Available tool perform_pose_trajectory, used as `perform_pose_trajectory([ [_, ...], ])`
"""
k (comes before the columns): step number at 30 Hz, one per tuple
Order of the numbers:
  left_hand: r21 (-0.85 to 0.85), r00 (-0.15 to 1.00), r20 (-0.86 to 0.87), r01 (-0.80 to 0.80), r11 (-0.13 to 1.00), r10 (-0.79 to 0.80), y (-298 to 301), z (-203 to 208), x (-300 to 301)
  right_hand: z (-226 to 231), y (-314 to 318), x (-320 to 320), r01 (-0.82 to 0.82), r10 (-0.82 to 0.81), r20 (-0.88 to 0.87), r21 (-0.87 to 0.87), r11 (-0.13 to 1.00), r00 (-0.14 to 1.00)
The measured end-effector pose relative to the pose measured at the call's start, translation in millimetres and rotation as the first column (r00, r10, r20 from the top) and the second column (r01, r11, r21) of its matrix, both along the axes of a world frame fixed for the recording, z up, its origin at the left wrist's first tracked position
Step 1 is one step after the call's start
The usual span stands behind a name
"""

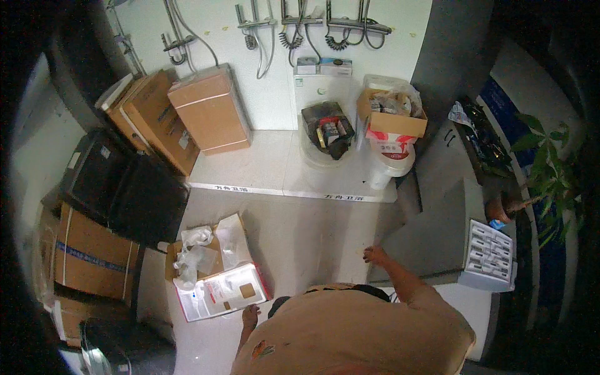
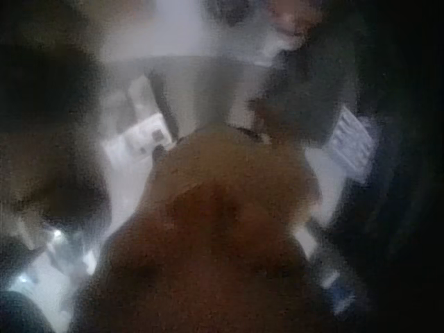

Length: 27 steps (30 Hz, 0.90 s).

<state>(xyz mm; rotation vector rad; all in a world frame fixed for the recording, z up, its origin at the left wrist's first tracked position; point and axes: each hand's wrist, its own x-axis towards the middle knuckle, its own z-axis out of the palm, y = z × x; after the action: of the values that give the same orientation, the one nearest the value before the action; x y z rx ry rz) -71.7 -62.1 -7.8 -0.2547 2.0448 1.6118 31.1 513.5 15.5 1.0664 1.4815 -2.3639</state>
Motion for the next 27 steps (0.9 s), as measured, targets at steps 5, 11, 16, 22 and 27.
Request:
perform_pose_trajectory([
  [5,-0.28,0.899,-0.006,0.419,0.864,-0.438,86,47,-92,8,1,15,0.038,-0.053,0.117,0.13,0.991,0.992],
  [11,-0.68,0.39,0.193,0.714,0.164,-0.9,78,-5,-199,69,-3,-61,0.128,-0.176,0.149,0.287,0.95,0.973],
  [16,-0.477,0.708,0.033,0.631,0.611,-0.706,54,-60,-309,42,38,-162,0.211,-0.204,-0.057,0.224,0.951,0.977],
  [22,-0.569,0.429,-0.503,0.489,0.661,-0.75,125,-39,-466,41,112,-286,0.032,-0.027,-0.017,0.69,0.723,0.999],
  [27,-0.558,0.579,-0.397,0.464,0.688,-0.712,262,69,-592,143,130,-373,0.188,-0.152,-0.119,0.412,0.891,0.981],
])
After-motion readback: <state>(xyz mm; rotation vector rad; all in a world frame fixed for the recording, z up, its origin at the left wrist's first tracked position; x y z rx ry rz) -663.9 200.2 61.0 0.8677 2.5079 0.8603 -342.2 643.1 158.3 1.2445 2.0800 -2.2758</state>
